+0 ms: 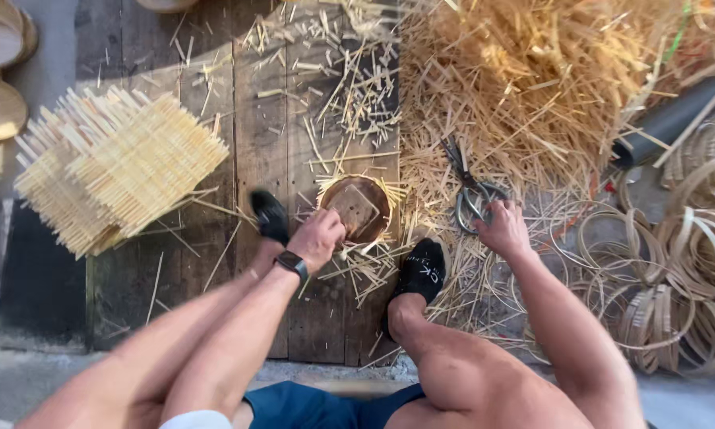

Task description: The person sits on the floor and assembles round bamboo sieves. They place a square woven bamboo mat over a round bamboo frame, press a wooden block into the frame to seat the mat, trim the excess bamboo strips around the rim with scissors, and stack the finished woven mats to the side.

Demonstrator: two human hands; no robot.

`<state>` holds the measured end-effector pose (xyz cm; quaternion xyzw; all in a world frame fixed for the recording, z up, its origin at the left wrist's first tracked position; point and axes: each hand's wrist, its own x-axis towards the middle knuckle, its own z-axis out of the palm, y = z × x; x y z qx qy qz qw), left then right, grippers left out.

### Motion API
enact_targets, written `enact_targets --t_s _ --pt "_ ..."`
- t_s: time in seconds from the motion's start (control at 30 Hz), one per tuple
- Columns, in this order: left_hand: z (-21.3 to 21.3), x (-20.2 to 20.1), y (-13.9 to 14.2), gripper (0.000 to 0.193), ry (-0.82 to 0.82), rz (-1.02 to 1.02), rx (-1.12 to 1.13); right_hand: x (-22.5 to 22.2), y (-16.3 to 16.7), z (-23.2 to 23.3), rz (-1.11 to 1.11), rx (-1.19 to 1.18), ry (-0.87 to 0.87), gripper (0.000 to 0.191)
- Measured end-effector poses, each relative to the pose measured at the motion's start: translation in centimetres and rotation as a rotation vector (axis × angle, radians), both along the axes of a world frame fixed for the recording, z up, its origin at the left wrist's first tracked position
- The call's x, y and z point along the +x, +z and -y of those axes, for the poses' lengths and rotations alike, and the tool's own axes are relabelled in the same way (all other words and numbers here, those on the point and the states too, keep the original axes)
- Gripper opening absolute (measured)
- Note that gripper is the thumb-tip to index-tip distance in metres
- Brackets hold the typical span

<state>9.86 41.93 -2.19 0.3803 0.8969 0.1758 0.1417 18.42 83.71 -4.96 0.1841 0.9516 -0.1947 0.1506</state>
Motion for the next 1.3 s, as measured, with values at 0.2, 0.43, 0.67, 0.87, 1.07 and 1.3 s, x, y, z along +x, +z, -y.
enact_targets --t_s 0.2,0.43,0.67,0.87,1.07,1.3 --pt "-3.5 -1.7 0.2 0.078 0.36 -0.031 0.373 -0.4 -6.6 -0.1 -0.12 -0.004 -0.039 0.067" --pt "-8.0 0.0 -0.3 0.127 0.584 -0.049 0.236 2.0 -3.1 -3.3 0.361 -0.331 0.01 0.047" --pt "-7.5 0.4 -0.4 0.111 0.499 -0.062 0.242 0.4 -2.1 -1.0 0.643 -0.45 0.18 0.034" --pt "-7.3 0.7 1.0 0.113 0.447 0.005 0.208 -7.9 -0.9 -8.6 0.324 -0.445 -0.407 0.028" --pt "-7.7 1.3 1.3 0.118 0.526 0.032 0.317 -13.9 1.6 -12.2 0.142 -0.036 -0.694 0.049" --pt "-7.5 0.7 3.8 0.115 0.409 -0.056 0.386 -6.1 -0.9 -4.9 0.248 -0.683 -0.703 0.044"
